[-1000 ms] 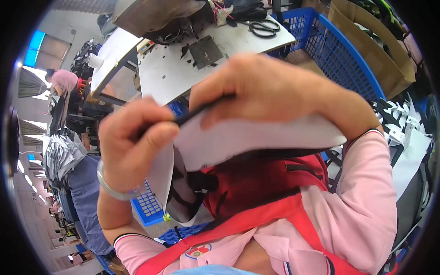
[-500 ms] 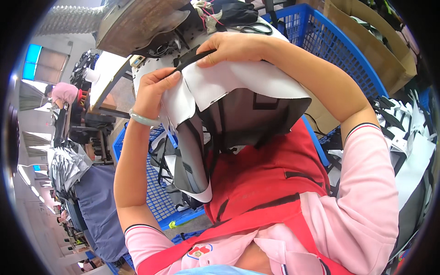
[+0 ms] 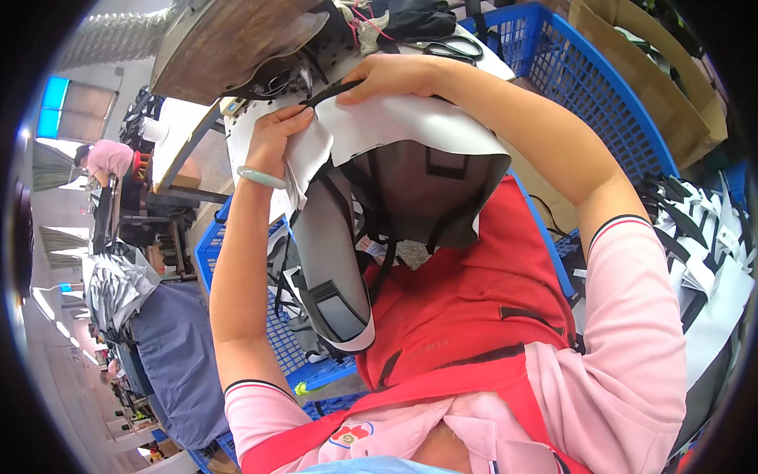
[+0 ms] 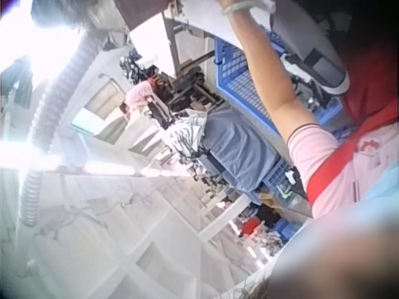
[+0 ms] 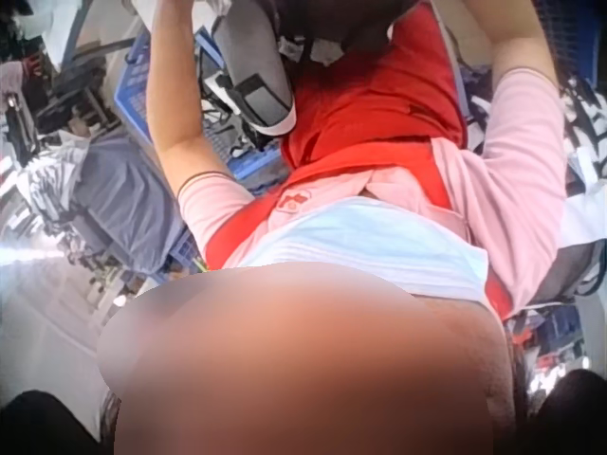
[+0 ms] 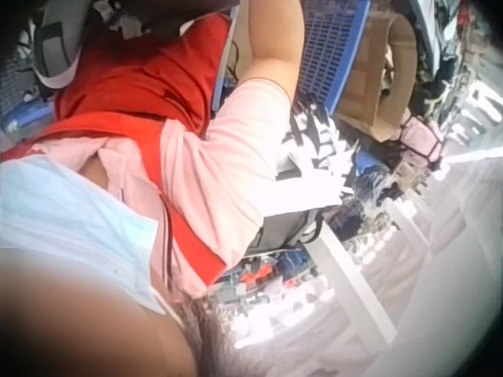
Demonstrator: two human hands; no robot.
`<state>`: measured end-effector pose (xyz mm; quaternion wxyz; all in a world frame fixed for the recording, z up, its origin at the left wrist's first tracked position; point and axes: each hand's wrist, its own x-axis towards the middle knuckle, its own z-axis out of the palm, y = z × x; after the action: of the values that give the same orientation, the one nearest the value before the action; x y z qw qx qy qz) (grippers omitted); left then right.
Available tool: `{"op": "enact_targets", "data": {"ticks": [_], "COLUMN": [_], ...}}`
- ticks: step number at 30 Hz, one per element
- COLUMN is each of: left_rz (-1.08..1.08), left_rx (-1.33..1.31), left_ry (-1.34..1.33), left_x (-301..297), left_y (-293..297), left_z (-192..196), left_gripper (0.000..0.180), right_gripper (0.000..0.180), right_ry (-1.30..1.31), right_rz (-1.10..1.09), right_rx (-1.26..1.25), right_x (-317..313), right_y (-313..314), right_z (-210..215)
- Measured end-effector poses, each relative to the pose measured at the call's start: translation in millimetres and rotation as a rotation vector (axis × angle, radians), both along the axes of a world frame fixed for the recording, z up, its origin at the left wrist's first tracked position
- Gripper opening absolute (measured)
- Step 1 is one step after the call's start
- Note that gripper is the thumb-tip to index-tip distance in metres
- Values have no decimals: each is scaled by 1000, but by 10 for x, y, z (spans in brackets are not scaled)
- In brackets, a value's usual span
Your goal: Assemble and sew various components of a backpack using an industrial sewing machine.
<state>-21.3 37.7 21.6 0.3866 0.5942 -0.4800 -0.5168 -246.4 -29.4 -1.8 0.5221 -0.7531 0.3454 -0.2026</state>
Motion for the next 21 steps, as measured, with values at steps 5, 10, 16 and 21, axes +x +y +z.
{"op": "enact_targets", "data": {"ticks": [5,10,16,21], "left_rz": [-46,-11,71,8], "left_rx": [-10,-35,-182,-191], "left_ry": [15,25,5,-176], "left_x": [30,53,254,549], "left_y": [-121,-182,-458,-150], "left_z": [-71,-79,-244,-144], "left_gripper": [28,27,30,36], "right_gripper": [41,48,59,59], "right_ry": [15,10,89,273], "right_rz": [-9,13,-132,61], "right_rx": [104,112,-67,-271], "right_x": [17,19,38,-304], "right_y": [-80,-80,-195,49], "right_z": [-55,9,37,55]}}
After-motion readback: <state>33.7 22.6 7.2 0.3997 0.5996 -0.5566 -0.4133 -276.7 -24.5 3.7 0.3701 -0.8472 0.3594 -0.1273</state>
